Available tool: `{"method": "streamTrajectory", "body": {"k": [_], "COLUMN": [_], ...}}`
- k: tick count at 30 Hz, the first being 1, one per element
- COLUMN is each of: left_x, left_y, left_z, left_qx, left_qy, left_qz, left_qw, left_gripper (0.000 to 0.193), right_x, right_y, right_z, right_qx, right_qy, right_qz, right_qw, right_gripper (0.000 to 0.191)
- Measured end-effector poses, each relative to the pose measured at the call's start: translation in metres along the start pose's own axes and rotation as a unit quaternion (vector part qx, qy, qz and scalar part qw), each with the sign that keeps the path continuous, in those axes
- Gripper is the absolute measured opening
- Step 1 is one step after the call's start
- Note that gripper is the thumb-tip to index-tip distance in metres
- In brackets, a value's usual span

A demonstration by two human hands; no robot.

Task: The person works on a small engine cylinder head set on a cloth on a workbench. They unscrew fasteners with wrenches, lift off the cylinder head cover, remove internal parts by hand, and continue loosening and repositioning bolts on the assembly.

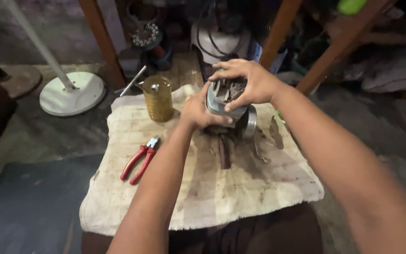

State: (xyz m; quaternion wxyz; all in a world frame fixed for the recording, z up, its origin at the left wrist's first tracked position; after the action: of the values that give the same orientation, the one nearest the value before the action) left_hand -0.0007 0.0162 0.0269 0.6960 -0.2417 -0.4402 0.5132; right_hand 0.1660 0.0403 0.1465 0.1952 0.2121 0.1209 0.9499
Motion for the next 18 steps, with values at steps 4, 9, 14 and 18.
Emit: {"method": "streamTrajectory", "body": {"k": [4, 9, 14, 18], "left_x": [0.003, 0.004, 0.001, 0.0], "left_y": [0.004, 0.005, -0.004, -0.009], "left_z": [-0.002, -0.002, 0.001, 0.002], "left_qx": [0.023, 0.054, 0.023, 0.025], "left_qy": [-0.007, -0.01, -0.008, 0.0], "left_qz": [0.005, 0.005, -0.036, -0.031], "left_qw": [1.0, 0.998, 0.999, 0.999], "left_gripper": [0.13, 0.135, 0.126, 0.125], "right_x": [0.002, -0.003, -0.001, 0.002], "right_y": [-0.003, -0.006, -0.033, -0.045], "right_z": [0.0, 0.0, 0.011, 0.016], "right_qx": [0.006, 0.063, 0.36, 0.4], "right_qy": [-0.01, -0.058, -0.095, -0.041], "right_qz": [-0.015, -0.001, -0.138, -0.2], "right_qw": [1.0, 0.996, 0.918, 0.894], "right_gripper": [0.081, 0.077, 0.074, 0.076]}}
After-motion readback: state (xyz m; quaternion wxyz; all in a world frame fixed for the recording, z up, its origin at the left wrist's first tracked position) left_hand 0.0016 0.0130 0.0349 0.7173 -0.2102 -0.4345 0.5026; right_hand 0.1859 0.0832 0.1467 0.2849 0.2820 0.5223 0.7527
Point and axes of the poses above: each hand's wrist, its own x-axis towards the middle knuckle, its own z-axis out of the back of the hand, y = z × x, the point moved 4 cm from there along x, towards the middle knuckle, and after that the axes turned 4 degrees about -x, right-handed, at the moved point
